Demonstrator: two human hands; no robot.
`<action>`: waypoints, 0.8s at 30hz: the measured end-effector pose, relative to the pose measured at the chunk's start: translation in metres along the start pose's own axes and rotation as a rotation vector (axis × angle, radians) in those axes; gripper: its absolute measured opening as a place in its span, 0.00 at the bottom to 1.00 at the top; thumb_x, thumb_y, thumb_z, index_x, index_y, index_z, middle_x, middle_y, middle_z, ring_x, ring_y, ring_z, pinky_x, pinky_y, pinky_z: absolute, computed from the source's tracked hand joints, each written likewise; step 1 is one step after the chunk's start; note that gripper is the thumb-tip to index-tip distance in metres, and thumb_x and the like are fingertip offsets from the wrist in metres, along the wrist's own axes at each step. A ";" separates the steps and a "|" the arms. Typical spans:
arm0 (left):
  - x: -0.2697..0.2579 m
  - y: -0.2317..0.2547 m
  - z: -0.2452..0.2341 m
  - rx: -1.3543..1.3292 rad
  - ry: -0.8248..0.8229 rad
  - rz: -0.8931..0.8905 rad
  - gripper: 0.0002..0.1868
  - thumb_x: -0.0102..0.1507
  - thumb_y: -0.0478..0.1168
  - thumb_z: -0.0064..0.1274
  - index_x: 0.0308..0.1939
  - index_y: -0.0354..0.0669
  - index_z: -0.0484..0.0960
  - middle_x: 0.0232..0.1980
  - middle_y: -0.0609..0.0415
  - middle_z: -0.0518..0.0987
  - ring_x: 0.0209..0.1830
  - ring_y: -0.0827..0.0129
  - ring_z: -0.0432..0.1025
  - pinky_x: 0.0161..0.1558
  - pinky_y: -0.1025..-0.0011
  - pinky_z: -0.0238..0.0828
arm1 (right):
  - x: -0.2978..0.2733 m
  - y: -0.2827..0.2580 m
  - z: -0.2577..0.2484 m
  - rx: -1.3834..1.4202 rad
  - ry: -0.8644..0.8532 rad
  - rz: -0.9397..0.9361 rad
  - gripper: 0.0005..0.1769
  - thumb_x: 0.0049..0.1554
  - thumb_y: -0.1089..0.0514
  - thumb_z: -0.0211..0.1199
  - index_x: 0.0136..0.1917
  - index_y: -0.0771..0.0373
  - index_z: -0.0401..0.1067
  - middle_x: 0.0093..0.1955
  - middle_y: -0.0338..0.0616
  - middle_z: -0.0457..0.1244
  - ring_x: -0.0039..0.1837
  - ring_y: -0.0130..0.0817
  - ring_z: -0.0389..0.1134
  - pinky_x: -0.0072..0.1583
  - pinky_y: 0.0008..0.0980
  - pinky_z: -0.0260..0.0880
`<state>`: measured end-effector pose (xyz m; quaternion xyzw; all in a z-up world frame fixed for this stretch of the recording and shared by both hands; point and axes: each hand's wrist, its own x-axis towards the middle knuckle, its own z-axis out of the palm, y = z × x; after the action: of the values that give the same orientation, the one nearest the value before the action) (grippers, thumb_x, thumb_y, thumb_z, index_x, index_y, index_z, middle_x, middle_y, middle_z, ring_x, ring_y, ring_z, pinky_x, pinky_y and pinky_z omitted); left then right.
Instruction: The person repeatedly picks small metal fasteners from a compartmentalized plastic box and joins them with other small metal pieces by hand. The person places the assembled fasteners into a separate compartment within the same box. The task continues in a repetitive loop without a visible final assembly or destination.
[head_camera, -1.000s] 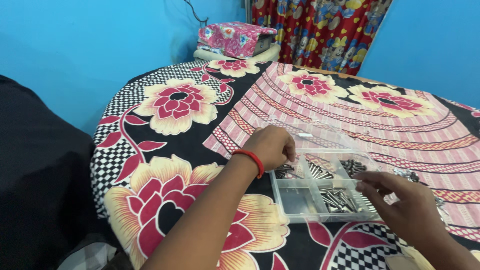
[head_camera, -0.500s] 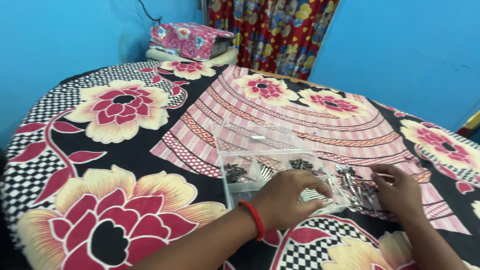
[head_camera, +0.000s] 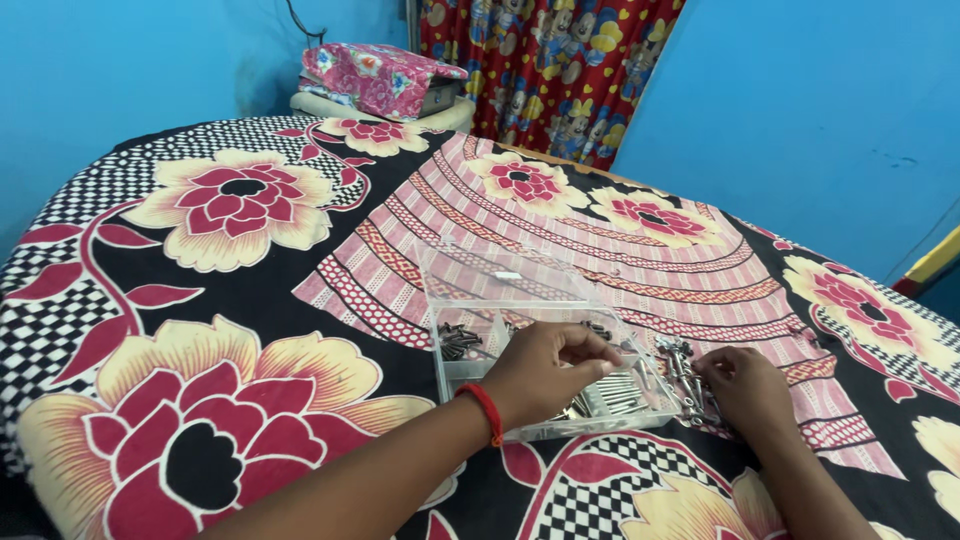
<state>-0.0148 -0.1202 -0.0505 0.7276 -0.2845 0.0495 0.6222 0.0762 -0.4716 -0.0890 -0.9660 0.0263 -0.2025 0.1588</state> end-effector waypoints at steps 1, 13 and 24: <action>0.001 -0.002 0.000 -0.015 0.002 -0.035 0.10 0.64 0.39 0.58 0.46 0.41 0.87 0.41 0.54 0.86 0.40 0.76 0.78 0.46 0.73 0.76 | -0.003 -0.004 -0.003 0.020 0.052 -0.049 0.11 0.56 0.51 0.69 0.50 0.55 0.83 0.50 0.50 0.72 0.50 0.44 0.75 0.52 0.42 0.74; 0.007 -0.004 -0.010 -0.288 0.046 -0.021 0.16 0.61 0.33 0.61 0.53 0.37 0.83 0.42 0.55 0.84 0.41 0.79 0.78 0.45 0.77 0.77 | -0.068 -0.162 -0.042 1.264 -0.255 0.138 0.13 0.62 0.63 0.60 0.58 0.71 0.73 0.47 0.47 0.70 0.47 0.29 0.71 0.50 0.23 0.73; 0.017 -0.012 -0.027 -0.416 -0.058 0.030 0.14 0.66 0.39 0.61 0.50 0.33 0.84 0.42 0.53 0.85 0.41 0.75 0.79 0.45 0.76 0.79 | -0.086 -0.188 -0.054 1.411 -0.331 0.193 0.18 0.58 0.68 0.59 0.62 0.74 0.71 0.54 0.49 0.70 0.55 0.32 0.72 0.59 0.25 0.74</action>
<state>0.0125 -0.1002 -0.0479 0.5802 -0.3174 -0.0223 0.7498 -0.0269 -0.2995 -0.0154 -0.6452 -0.0497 -0.0077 0.7624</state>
